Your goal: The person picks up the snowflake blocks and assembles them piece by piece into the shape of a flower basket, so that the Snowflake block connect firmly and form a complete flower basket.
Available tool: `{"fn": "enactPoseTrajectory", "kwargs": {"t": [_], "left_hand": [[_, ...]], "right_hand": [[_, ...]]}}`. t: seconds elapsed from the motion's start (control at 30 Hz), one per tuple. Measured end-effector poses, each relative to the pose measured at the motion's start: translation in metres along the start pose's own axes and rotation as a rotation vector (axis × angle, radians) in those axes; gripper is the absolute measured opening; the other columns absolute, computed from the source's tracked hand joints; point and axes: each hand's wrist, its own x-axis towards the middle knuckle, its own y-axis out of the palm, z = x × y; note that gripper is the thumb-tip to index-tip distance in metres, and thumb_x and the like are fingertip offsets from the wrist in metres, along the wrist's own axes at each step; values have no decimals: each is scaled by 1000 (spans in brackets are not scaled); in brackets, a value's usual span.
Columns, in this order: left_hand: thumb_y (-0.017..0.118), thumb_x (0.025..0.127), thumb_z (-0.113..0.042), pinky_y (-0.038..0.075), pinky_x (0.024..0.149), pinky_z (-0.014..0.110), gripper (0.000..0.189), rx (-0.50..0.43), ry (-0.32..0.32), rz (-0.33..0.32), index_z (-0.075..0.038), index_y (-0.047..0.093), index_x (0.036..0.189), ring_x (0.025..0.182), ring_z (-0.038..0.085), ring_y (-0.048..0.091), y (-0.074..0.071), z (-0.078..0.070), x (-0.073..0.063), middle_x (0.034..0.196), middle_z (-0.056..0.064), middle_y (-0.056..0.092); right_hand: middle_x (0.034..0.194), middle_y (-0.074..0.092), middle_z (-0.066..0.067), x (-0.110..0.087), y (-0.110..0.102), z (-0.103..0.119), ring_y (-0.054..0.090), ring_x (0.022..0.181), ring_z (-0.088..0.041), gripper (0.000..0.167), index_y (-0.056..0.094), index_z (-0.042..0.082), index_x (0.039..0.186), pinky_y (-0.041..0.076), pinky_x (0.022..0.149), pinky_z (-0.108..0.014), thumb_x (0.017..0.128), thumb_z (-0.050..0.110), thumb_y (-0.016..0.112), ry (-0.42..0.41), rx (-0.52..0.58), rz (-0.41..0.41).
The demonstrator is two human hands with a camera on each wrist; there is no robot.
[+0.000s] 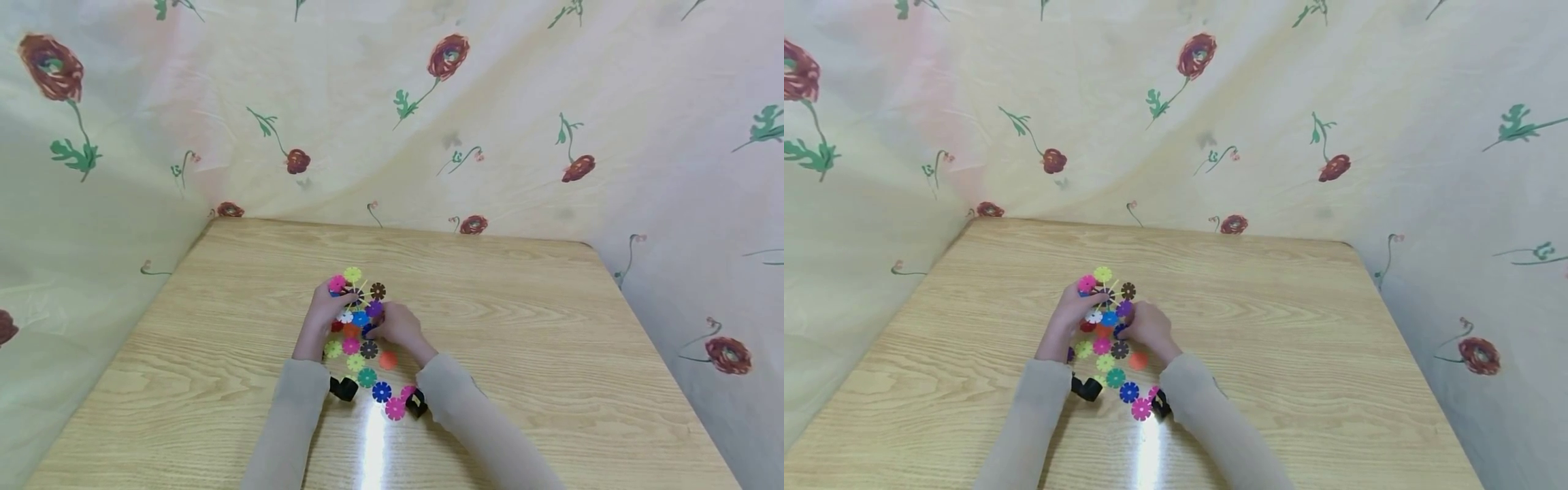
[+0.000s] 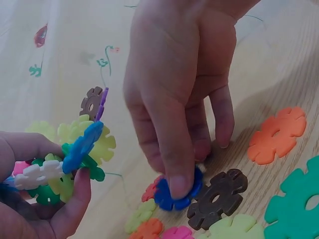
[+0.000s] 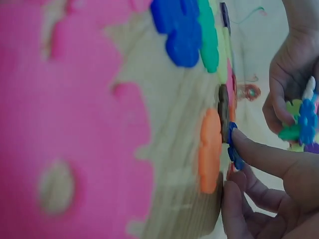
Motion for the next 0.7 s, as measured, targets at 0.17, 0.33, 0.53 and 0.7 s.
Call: {"fn": "enactPoseTrajectory", "kwargs": {"t": [0.17, 0.33, 0.53, 0.7], "left_hand": [[65, 90, -8, 33, 116, 49, 57, 14, -2, 4, -3, 42, 143, 137, 34, 40, 1, 0, 0, 146, 17, 44], [67, 89, -6, 37, 113, 50, 53, 42, 17, 11, -3, 47, 138, 134, 35, 42, 1, 3, 0, 145, 18, 45], [68, 87, -2, 44, 107, 47, 50, 62, 37, 34, 0, 51, 134, 125, 36, 50, 2, 5, 0, 139, 20, 50], [69, 87, -4, 43, 108, 48, 56, 69, 29, 53, -1, 48, 139, 127, 37, 51, 2, 6, 0, 142, 20, 48]], "right_hand": [[77, 66, -7, 3, -9, -13, 59, 63, -13, 16, 65, 3, 87, 50, 55, -22, 80, 11, 78, 54, 188, 12], [79, 69, -10, 9, -20, -28, 61, 61, -11, 12, 66, 0, 90, 54, 55, -23, 84, 7, 74, 114, 333, -33], [88, 69, -13, 13, -32, -38, 61, 61, -11, 20, 65, -4, 103, 59, 60, -28, 86, 5, 70, 135, 471, -97], [92, 67, -12, 12, -40, -37, 67, 74, -20, 23, 64, -3, 108, 60, 67, -31, 88, 5, 69, 161, 582, -138]]}}
